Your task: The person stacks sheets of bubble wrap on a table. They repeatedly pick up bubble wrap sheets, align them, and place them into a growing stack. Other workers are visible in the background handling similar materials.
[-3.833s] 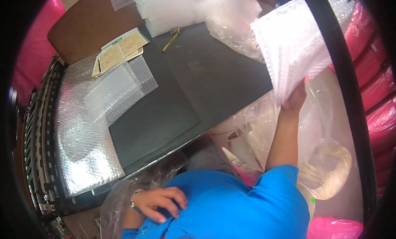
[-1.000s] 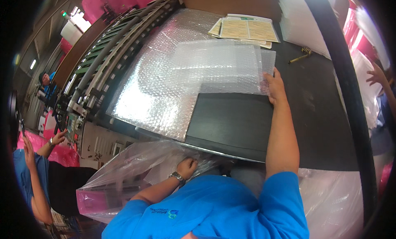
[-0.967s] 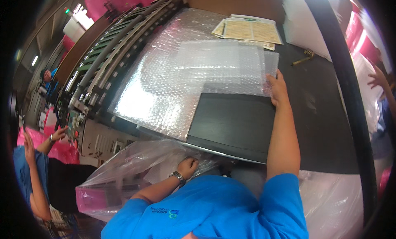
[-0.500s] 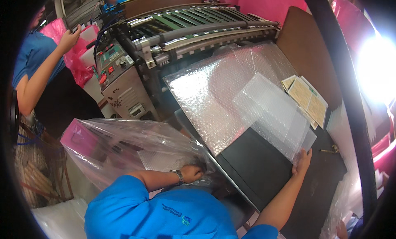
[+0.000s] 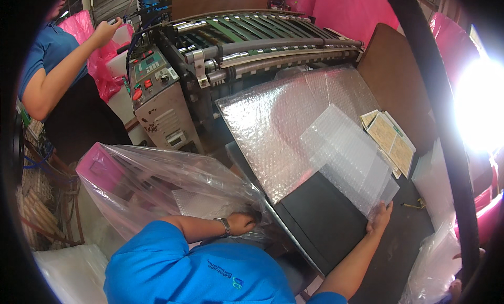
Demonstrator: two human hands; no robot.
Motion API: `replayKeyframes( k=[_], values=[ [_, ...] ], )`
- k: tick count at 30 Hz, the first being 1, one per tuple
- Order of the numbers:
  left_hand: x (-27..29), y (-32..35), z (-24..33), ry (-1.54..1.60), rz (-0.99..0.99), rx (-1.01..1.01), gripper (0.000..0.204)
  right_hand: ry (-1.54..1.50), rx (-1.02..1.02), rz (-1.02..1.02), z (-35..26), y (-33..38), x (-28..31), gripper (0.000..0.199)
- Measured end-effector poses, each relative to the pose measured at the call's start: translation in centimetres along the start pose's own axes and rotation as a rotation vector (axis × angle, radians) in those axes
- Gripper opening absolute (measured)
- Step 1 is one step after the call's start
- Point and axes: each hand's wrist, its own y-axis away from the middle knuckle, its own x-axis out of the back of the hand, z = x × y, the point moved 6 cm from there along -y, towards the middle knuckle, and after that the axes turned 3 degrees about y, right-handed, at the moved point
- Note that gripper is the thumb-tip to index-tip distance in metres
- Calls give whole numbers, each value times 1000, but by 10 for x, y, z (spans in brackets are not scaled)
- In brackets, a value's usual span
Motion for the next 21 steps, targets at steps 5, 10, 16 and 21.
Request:
replayKeyframes(
  k=[5,10,16,21],
  values=[
    [-3,-1,-3,10,-4,3,32,-31,1,2,1,0,0,70],
    [-4,-2,-4,5,-5,3,32,-48,5,-8,2,0,-1,68],
    [-2,-3,-2,10,-1,-6,32,-38,8,-15,1,-1,0,68],
    [0,-2,0,44,-2,-4,33,-45,6,-10,-1,2,-2,66]
  ],
)
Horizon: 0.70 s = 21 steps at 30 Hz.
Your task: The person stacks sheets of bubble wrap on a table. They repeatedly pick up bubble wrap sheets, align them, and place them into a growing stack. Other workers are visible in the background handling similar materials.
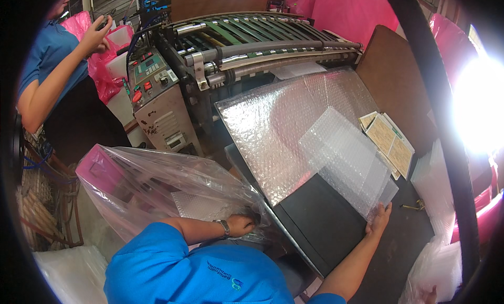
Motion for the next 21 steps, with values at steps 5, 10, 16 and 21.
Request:
replayKeyframes(
  k=[5,10,16,21],
  values=[
    [-1,0,-2,-22,-9,7,34,13,0,-5,2,-2,0,67],
    [-1,-1,-1,-34,-21,17,34,2,8,-11,3,-4,3,67],
    [-2,-1,-4,-41,-10,24,33,-6,4,-20,2,-2,1,67],
    [-2,-1,-3,-13,11,-8,33,-22,5,-23,4,-3,2,66]
  ],
)
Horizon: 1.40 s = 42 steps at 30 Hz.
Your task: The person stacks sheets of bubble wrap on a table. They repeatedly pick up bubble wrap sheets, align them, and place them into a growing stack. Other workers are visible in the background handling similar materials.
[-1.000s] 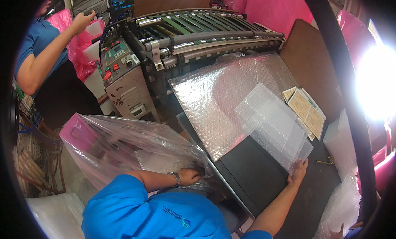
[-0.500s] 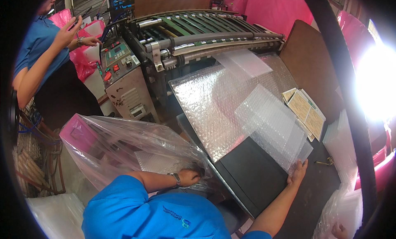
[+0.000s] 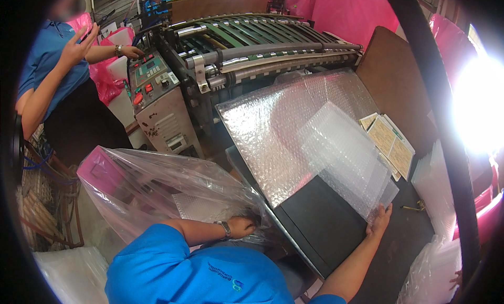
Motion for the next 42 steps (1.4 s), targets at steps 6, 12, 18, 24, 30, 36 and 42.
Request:
replayKeyframes(
  k=[6,12,18,24,30,36,42],
  values=[
    [-4,-1,-5,-7,24,-14,33,8,-22,16,-5,5,-6,65],
    [3,0,4,4,-10,14,33,27,-11,15,-4,6,-1,63],
    [10,0,11,-2,-24,72,30,43,-32,56,-6,9,-6,62],
    [12,0,14,-28,-30,88,29,88,-55,17,-12,14,-16,62],
    [9,-6,15,-101,-51,68,31,-23,-108,77,-17,18,-17,66],
    [4,-9,7,-134,-43,65,33,4,-90,10,-21,17,-21,68],
    [2,-10,4,-161,-31,68,35,-51,-155,36,-16,16,-17,57]
  ],
)
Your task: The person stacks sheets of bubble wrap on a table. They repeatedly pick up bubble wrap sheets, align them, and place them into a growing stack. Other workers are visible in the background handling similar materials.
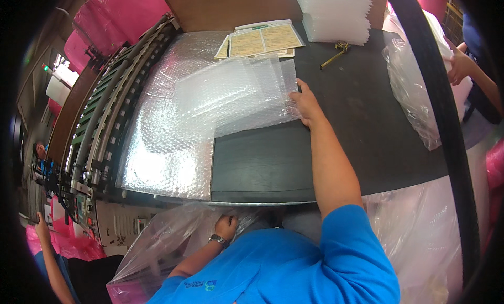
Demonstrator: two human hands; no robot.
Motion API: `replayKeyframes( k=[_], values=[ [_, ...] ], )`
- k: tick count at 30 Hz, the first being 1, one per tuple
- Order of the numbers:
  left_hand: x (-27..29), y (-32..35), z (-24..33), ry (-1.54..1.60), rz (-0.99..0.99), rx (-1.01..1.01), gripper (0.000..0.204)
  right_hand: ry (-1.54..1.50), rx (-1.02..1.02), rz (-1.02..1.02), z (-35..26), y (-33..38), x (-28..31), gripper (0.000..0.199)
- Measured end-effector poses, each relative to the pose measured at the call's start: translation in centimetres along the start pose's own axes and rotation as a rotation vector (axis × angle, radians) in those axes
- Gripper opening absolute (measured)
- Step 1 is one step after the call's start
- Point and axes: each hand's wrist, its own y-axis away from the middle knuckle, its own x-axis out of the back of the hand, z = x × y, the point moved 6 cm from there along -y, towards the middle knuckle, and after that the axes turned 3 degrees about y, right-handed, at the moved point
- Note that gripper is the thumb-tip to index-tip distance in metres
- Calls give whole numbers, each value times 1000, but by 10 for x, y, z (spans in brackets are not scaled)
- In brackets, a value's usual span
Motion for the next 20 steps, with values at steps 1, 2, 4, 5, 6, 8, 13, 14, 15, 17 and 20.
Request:
replayKeyframes(
  k=[1,2,4,5,6,8,13,14,15,17,20],
  values=[
    [-1,0,-1,10,8,-3,36,-10,-6,2,1,0,0,55],
    [1,0,0,21,24,-5,36,-14,-5,11,1,0,0,54],
    [4,1,4,44,57,-9,36,-23,-2,27,1,1,-1,52],
    [5,2,5,39,35,2,35,-26,-4,26,1,0,-1,52],
    [5,2,6,33,12,13,33,-29,-7,25,2,0,0,52],
    [4,1,4,19,-15,34,33,-21,-17,30,1,1,-1,52],
    [1,1,-1,-2,-27,62,36,20,-22,55,-1,2,0,50],
    [2,2,0,-9,4,42,36,19,-21,54,0,1,0,50],
    [2,2,-1,-16,35,22,37,19,-21,53,1,0,1,50],
    [1,2,-2,-25,62,7,37,17,-23,50,0,1,0,50],
    [1,1,-3,-28,57,13,37,7,-30,37,-2,2,-2,52]
  ],
)
